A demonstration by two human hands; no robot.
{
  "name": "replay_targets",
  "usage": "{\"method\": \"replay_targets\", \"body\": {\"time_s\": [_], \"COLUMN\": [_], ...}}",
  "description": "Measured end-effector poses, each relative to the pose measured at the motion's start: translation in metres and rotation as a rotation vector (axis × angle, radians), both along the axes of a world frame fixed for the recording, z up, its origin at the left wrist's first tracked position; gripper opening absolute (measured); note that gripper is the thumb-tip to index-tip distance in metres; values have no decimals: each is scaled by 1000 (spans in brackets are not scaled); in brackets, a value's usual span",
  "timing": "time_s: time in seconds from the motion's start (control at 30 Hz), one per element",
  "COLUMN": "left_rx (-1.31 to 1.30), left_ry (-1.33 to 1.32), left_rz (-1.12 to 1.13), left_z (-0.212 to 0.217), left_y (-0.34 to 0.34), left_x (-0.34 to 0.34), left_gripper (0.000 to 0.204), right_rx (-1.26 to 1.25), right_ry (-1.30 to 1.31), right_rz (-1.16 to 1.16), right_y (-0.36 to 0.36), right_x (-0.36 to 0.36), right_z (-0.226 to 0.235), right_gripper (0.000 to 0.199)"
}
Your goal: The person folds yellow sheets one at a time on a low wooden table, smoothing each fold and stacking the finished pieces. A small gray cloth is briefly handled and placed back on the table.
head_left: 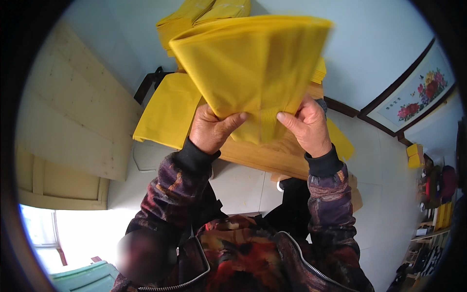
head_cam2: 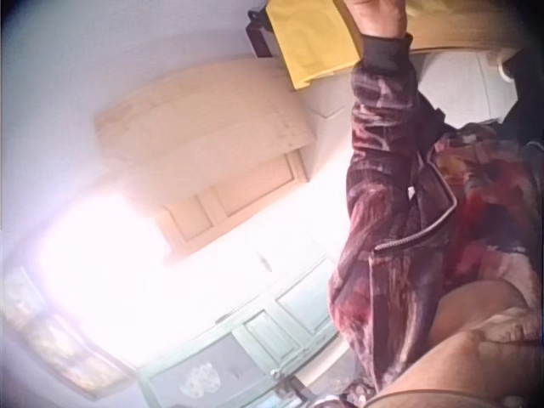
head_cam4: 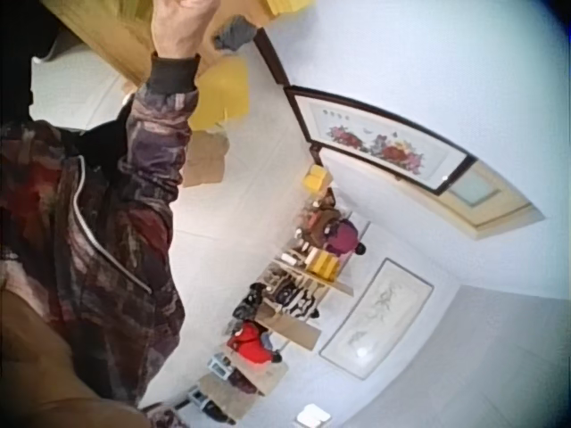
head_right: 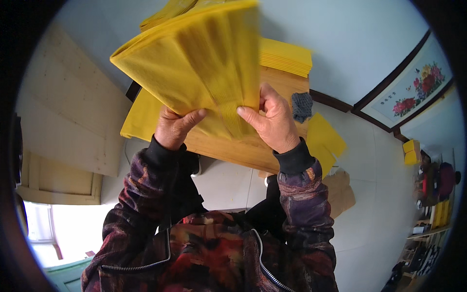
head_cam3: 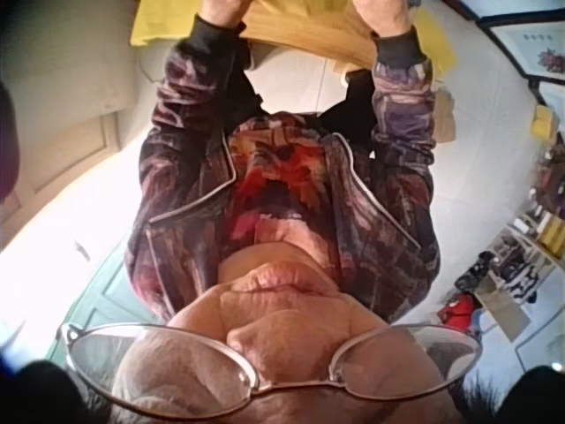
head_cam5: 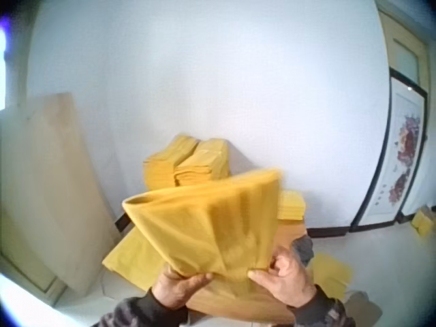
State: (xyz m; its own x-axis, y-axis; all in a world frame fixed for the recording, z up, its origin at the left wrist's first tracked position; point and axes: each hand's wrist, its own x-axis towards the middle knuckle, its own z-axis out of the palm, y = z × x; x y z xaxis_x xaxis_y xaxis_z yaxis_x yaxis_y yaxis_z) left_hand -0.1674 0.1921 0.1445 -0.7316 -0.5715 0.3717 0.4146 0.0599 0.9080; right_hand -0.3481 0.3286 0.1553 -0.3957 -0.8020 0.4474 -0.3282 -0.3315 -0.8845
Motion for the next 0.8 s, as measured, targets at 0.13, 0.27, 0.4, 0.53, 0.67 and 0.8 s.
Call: {"method": "replay_targets", "body": {"time_s": [0.13, 0.27, 0.4, 0.53, 0.67, 0.8], "left_rx": [-108, 96, -101, -8, -36, -16], "left_ry": [2, -198, -195, -120, -122, -355], "left_rz": [17, 15, 115, 98, 105, 171], "left_z": [0, -53, -81, -75, -74, -88], "left_y": [0, 2, 1, -4, -8, -6], "left_x": [-18, -34, -35, -37, -34, -41], "left_gripper": [17, 17, 21, 18, 12, 10], "right_rx": [11, 256, 426, 219, 342, 378], "right_ry": [80, -23, 34, -62, -35, -20], "right_rz": [-63, -109, -153, -43, -55, -139], "right_y": [6, 2, -1, -3, -3, -10], "right_x": [-7, -7, -6, -7, -14, -5], "right_z": [-10, -61, -85, -79, -81, -100], "right_gripper": [19, 19, 20, 23, 22, 25]}}
